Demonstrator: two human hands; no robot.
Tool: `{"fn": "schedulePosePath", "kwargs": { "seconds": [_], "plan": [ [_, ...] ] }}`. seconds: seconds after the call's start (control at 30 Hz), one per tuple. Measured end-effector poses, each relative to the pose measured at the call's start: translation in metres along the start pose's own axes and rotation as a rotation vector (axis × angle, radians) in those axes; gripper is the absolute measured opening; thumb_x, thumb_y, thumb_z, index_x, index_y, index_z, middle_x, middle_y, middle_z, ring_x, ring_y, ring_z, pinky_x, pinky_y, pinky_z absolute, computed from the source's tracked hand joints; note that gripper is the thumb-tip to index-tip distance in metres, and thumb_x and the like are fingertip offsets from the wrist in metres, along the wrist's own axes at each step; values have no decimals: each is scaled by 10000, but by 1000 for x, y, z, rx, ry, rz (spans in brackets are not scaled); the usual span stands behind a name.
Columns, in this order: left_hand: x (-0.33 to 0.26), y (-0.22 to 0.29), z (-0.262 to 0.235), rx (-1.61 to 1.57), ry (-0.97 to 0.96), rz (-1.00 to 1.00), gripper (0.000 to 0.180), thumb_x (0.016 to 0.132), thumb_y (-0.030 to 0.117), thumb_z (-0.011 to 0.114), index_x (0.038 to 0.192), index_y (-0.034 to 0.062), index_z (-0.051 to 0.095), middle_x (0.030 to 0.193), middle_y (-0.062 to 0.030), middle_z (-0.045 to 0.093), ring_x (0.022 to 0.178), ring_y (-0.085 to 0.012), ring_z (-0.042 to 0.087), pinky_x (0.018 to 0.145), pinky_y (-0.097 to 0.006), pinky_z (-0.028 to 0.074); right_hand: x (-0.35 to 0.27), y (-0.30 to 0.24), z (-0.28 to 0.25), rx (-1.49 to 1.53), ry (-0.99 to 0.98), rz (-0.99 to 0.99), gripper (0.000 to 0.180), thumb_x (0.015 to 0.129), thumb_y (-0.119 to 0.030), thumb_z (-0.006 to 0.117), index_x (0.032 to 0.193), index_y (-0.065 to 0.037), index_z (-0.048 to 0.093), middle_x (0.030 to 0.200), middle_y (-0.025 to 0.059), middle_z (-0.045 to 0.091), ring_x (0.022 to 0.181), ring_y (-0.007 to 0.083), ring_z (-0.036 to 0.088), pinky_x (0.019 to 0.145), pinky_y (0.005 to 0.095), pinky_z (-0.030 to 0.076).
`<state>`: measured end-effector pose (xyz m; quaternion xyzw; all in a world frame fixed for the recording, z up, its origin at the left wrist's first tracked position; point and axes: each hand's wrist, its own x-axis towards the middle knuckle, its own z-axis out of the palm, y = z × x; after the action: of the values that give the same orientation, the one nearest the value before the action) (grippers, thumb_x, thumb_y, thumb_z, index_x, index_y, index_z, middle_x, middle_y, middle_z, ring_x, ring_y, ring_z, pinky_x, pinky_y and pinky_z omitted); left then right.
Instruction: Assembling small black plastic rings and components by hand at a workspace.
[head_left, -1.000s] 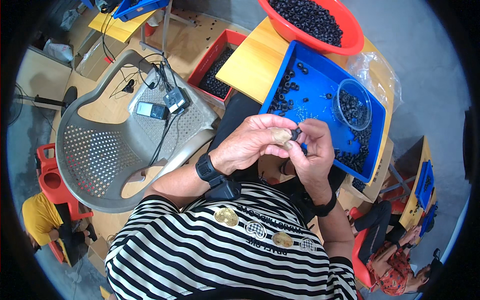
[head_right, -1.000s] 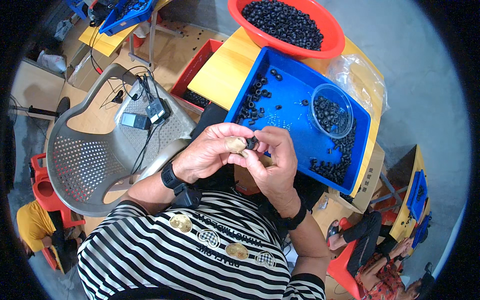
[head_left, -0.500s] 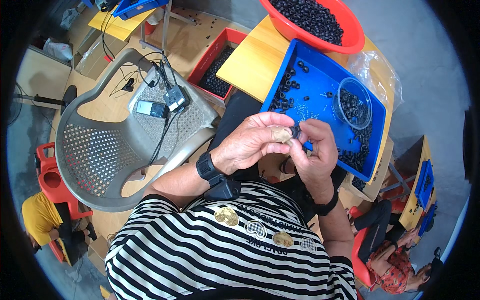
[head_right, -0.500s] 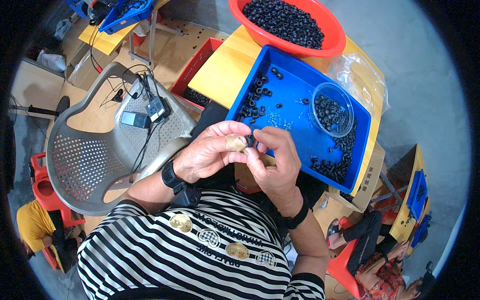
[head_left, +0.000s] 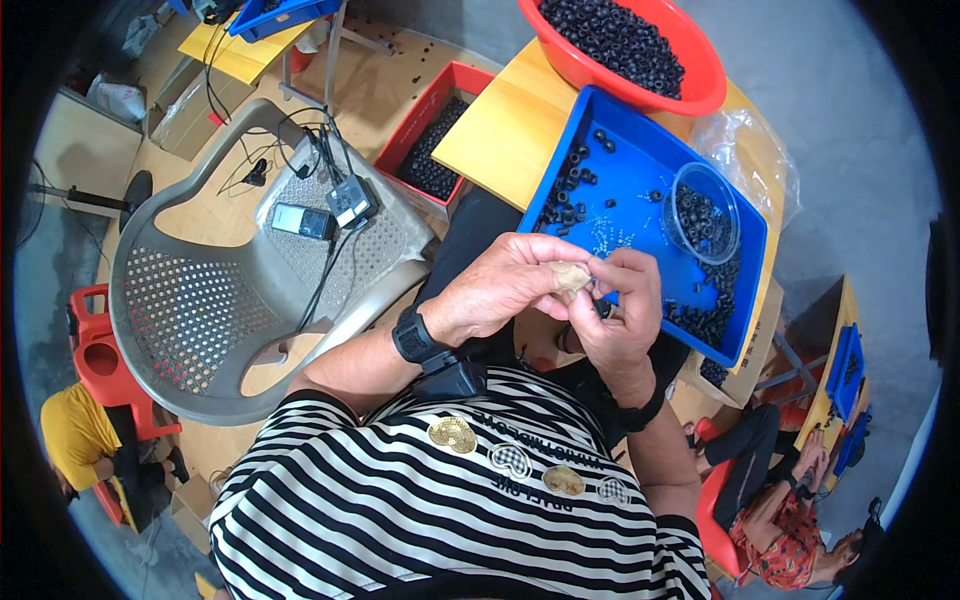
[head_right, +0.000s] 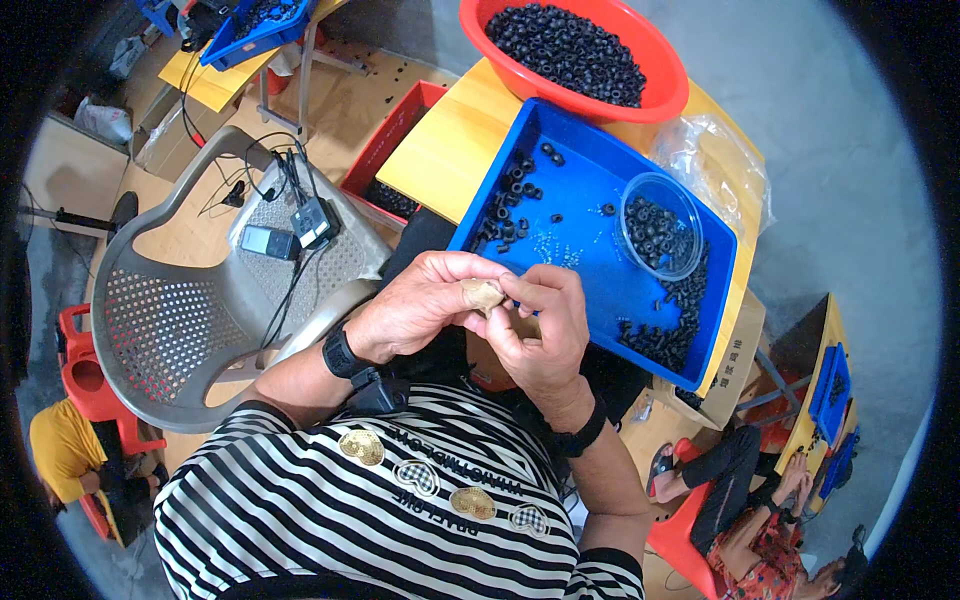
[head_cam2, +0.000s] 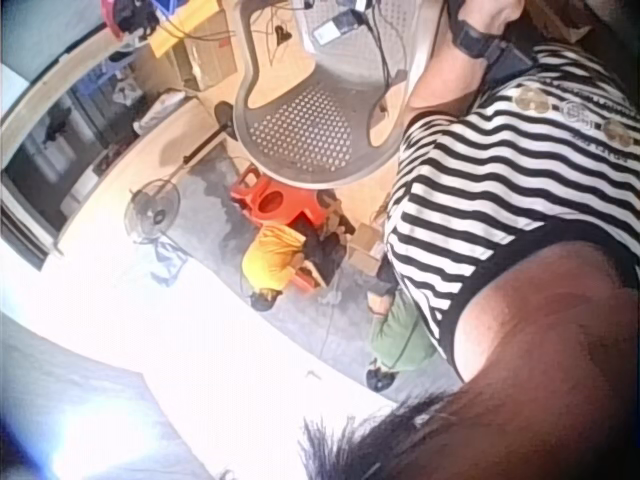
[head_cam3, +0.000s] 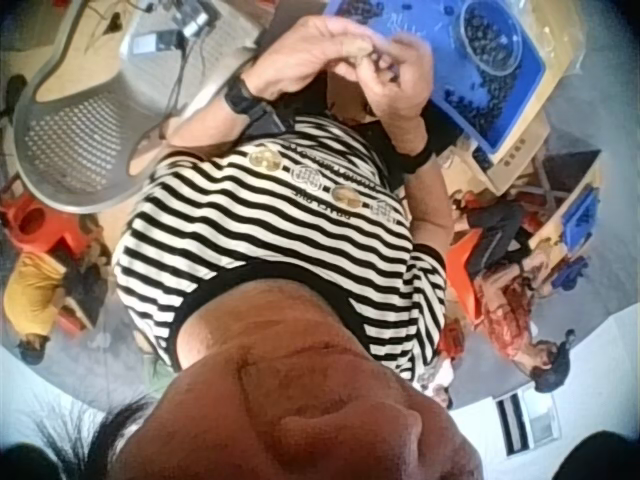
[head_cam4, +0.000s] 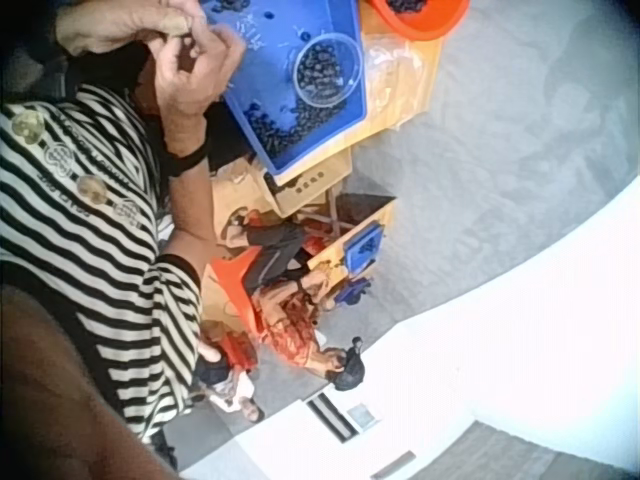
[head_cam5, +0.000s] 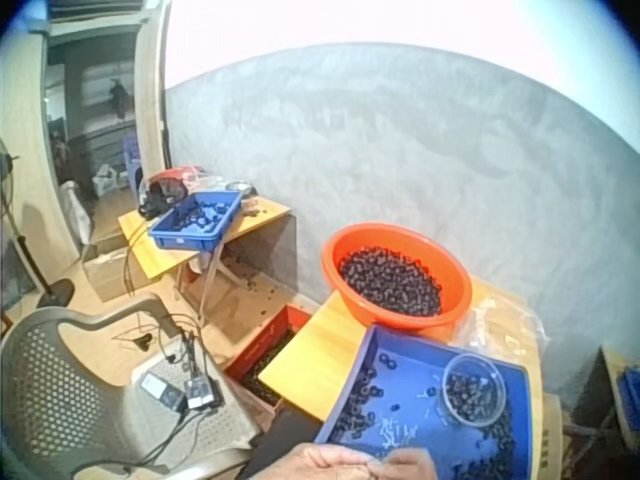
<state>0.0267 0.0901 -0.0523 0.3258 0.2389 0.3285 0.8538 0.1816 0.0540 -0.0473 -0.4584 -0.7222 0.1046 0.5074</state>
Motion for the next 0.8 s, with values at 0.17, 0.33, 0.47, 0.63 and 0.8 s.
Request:
{"fn": "schedulePosePath", "kwargs": {
  "seconds": [0.17,0.33,0.47,0.63,0.8],
  "plan": [
    [1,-2,-1,-11,-12,1,203,882,118,562,1025,-20,602,916,-91,632,792,-125,619,704,-249,540,-1,-3,-1,-50,3,8,401,600,58,703,962,-62,579,866,78,541,622,127,491,531,227,441],
    [-1,0,2,-21,-13,2,195,870,169,590,976,7,615,894,-51,640,763,-71,594,651,-186,487,1,-10,-5,-89,-25,10,430,590,14,743,981,-55,578,861,82,548,634,145,500,524,236,432],
    [-2,-2,3,-21,-5,11,196,864,161,601,978,2,612,891,-62,640,755,-73,594,646,-186,481,0,-12,-4,-178,-37,-6,456,589,-15,757,1008,-46,580,879,99,563,717,198,550,584,269,469],
    [-2,-2,3,4,-10,28,217,867,159,598,1006,-9,600,890,-73,641,751,-81,603,642,-190,494,-3,-8,-3,-240,-3,-38,437,591,-34,760,997,-27,597,891,119,573,794,244,574,656,302,496],
    [-5,2,4,-43,12,15,249,878,159,579,1057,-14,584,907,-93,640,822,-136,628,691,-244,538,-1,-7,-5,-190,44,24,425,588,-38,757,986,-13,609,898,125,582,751,245,582,650,306,500]
  ]
}}
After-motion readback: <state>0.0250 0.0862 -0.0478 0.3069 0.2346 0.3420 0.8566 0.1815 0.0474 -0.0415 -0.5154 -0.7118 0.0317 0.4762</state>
